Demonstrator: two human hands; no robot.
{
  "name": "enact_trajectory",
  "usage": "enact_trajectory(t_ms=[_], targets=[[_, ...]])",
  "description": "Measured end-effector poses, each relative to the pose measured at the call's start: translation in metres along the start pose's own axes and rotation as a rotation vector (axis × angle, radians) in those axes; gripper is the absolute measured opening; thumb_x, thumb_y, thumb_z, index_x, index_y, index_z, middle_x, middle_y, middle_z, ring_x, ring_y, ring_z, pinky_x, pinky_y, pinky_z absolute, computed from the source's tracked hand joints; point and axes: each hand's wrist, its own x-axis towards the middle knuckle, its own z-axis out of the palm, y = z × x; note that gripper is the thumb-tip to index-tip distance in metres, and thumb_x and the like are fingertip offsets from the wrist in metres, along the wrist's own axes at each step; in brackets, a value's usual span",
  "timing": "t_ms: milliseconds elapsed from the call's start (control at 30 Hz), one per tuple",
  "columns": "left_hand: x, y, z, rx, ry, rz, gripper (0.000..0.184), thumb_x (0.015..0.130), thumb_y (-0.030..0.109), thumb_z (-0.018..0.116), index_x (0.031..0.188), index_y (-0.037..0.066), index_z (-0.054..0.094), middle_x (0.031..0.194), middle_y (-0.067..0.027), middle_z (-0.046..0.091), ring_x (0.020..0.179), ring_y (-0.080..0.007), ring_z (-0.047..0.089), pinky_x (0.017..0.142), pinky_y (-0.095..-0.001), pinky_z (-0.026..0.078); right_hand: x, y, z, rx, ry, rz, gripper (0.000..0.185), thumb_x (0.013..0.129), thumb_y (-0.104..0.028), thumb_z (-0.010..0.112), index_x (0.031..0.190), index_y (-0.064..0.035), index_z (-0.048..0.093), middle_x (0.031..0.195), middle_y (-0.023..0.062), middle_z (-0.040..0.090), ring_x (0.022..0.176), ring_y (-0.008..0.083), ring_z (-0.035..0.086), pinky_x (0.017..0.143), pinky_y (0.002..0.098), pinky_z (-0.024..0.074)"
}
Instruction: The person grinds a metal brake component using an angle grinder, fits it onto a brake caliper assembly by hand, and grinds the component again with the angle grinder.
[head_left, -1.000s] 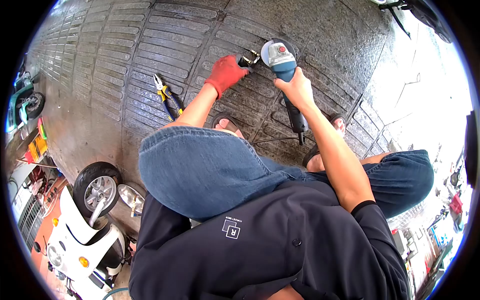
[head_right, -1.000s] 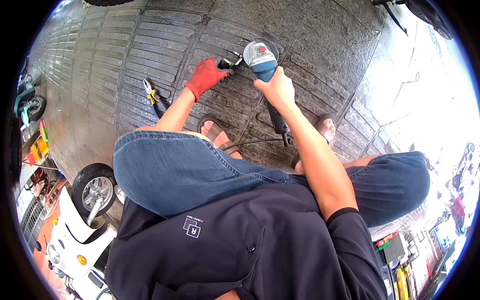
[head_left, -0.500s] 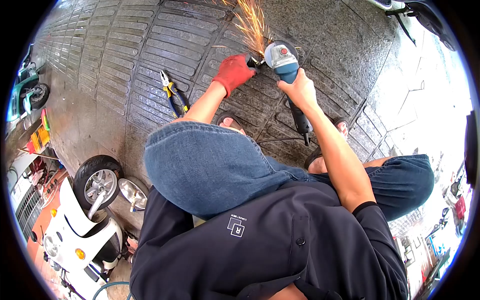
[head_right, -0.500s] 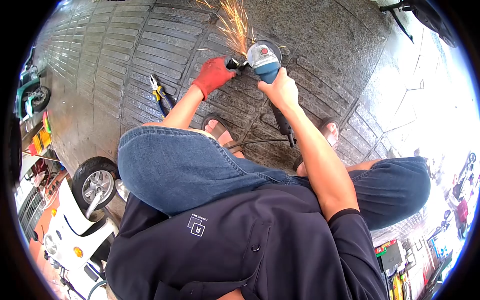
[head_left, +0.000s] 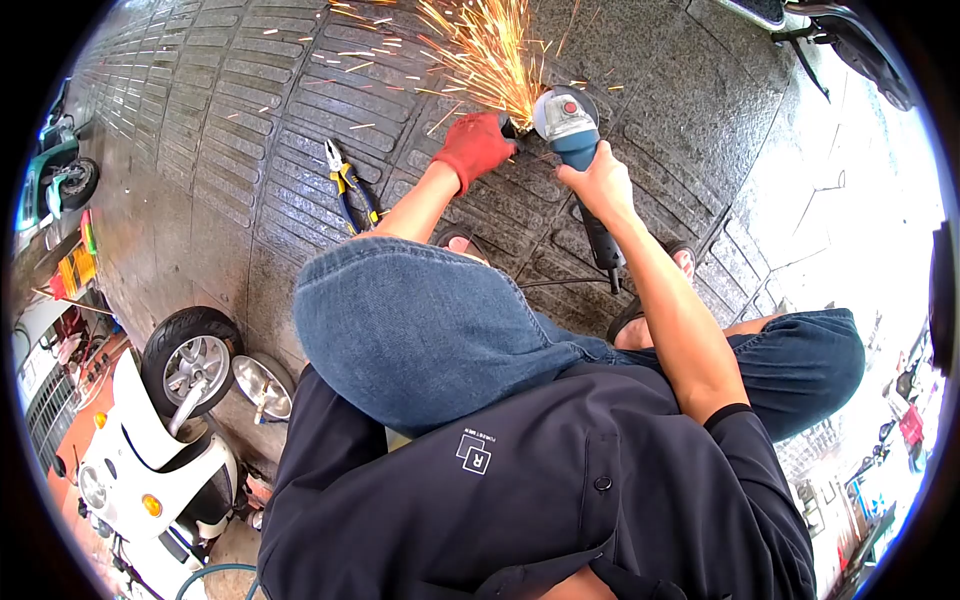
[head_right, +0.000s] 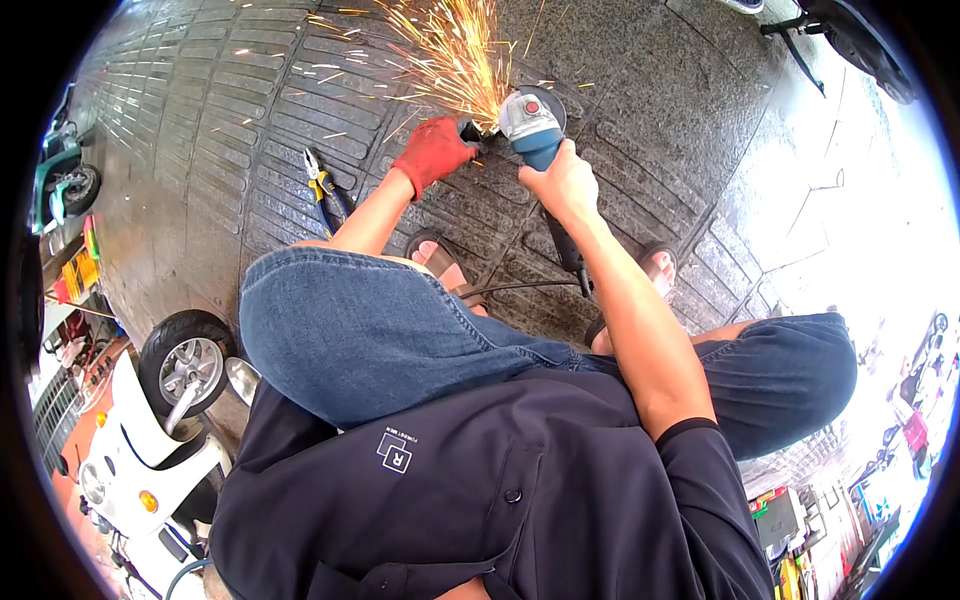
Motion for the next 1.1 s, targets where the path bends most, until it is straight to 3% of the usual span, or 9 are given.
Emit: enact_trajectory(t_ms=[333, 667, 733, 1100], targets=[[0.006, -0.006, 0.007, 0.023, -0.048, -0.009, 0.055, 0.071, 0.032, 0.069, 0.115, 0.0, 0.058, 0.104, -0.0246, 0.063, 0.102, -0.0361, 0.059, 0.09, -0.0408, 0.046, -0.002, -0.001, -0.003, -0.027, -0.018, -0.021, 0.062, 0.065, -0.039, 0.069, 0.102, 0.0056, 0.047, 0.087, 0.0282, 0.064, 0.084, 0.0409, 0.065, 0.074, 0.0448, 0.0526], [0.003, 0.001, -0.002, 0.031, -0.083, -0.047, 0.05, 0.072, 0.033, 0.069, 0.109, 0.0, 0.06, 0.103, -0.0241, 0.063, 0.1, -0.0374, 0.06, 0.088, -0.042, 0.046, 0.002, 0.004, -0.001, 0.02, -0.028, -0.047, 0.063, 0.065, -0.04, 0.069, 0.103, 0.0063, 0.048, 0.087, 0.0289, 0.064, 0.084, 0.0417, 0.065, 0.075, 0.0449, 0.0524], [0.005, -0.006, 0.006, -0.003, 0.025, 0.03, 0.043, 0.071, 0.031, 0.068, 0.101, 0.0, 0.064, 0.098, -0.0231, 0.065, 0.096, -0.0359, 0.062, 0.085, -0.0422, 0.048, 0.002, 0.004, -0.002, 0.034, -0.025, -0.056, 0.063, 0.065, -0.04, 0.069, 0.103, 0.0061, 0.048, 0.087, 0.0289, 0.064, 0.084, 0.0418, 0.065, 0.075, 0.0447, 0.0525], [0.006, -0.005, 0.007, 0.046, -0.014, -0.009, 0.044, 0.072, 0.033, 0.069, 0.106, 0.005, 0.063, 0.098, -0.0221, 0.065, 0.095, -0.0373, 0.061, 0.084, -0.0433, 0.048, 0.001, 0.003, -0.002, 0.018, -0.033, -0.038, 0.063, 0.066, -0.04, 0.069, 0.103, 0.0057, 0.048, 0.088, 0.0289, 0.064, 0.085, 0.0413, 0.065, 0.075, 0.0449, 0.0523]])
